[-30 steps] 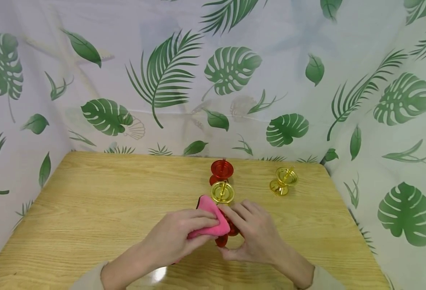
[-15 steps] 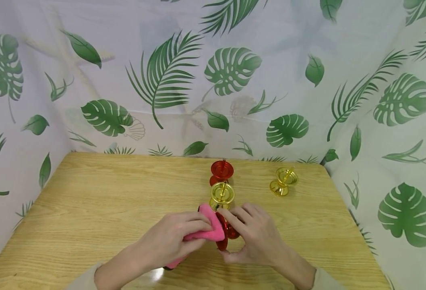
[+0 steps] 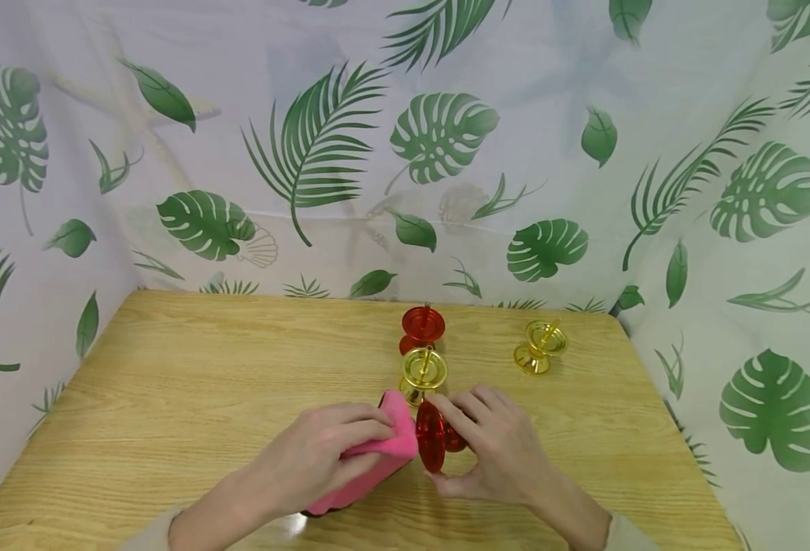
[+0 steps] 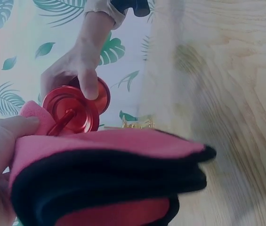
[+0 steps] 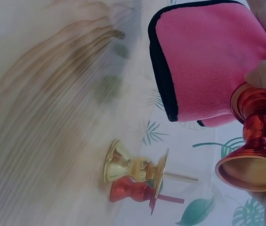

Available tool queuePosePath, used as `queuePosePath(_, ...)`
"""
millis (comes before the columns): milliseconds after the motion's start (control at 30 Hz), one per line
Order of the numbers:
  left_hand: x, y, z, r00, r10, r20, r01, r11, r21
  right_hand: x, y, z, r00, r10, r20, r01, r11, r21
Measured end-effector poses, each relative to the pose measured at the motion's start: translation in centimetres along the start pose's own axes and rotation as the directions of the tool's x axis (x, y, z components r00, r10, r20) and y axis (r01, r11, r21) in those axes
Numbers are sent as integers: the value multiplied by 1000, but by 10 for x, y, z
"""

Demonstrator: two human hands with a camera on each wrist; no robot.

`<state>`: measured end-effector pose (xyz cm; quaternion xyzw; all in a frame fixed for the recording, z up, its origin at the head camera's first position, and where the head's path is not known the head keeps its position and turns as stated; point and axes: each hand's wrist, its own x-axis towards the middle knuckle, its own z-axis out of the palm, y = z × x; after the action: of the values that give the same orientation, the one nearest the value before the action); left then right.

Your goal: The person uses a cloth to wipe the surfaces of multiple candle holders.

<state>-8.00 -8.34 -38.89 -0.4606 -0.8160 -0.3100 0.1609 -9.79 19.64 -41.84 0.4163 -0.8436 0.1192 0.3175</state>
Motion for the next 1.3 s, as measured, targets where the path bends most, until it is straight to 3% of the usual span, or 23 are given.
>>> queuePosePath(233, 6, 2, 9, 999, 32, 10, -33, 999, 26, 7, -6, 3, 998, -57, -9, 57, 998, 9)
queuePosePath(367, 9, 2, 12, 999, 41, 13, -42, 999, 29, 9, -9, 6, 999, -47, -21, 48, 998, 41)
queuePosePath(533, 12, 0, 14, 999, -53, -5, 52, 990, -127, 8, -9, 8, 996, -59, -70, 62, 997, 44)
queuePosePath(667, 14, -1, 13, 977, -211, 32, 211, 928, -307, 9, -9, 11, 983, -120, -142, 119, 993, -9)
queuePosePath(800, 16, -3, 11, 923, -369, 113, 380, 817, -433, 11, -8, 13, 960, -181, -215, 165, 982, -90)
queuePosePath(867, 16, -3, 10, 900, -415, 134, 428, 779, -459, 12, -8, 14, 951, -200, -235, 176, 977, -119)
queuePosePath(900, 15, -3, 10, 896, -423, 135, 435, 772, -464, 13, -8, 14, 951, -201, -236, 174, 976, -128)
queuePosePath(967, 15, -2, 11, 908, -406, 106, 408, 796, -446, 13, -9, 13, 957, -188, -222, 162, 978, -130)
queuePosePath(1100, 13, -1, 16, 957, -288, -14, 264, 895, -359, 13, -11, 10, 976, -129, -173, 116, 990, -85)
queuePosePath(1167, 12, 0, 18, 975, -212, -72, 181, 937, -300, 13, -12, 9, 984, -93, -151, 87, 995, -45)
queuePosePath(1300, 9, 2, 19, 990, -92, -105, 71, 980, -188, 15, -14, 4, 996, -21, -88, 26, 998, 51)
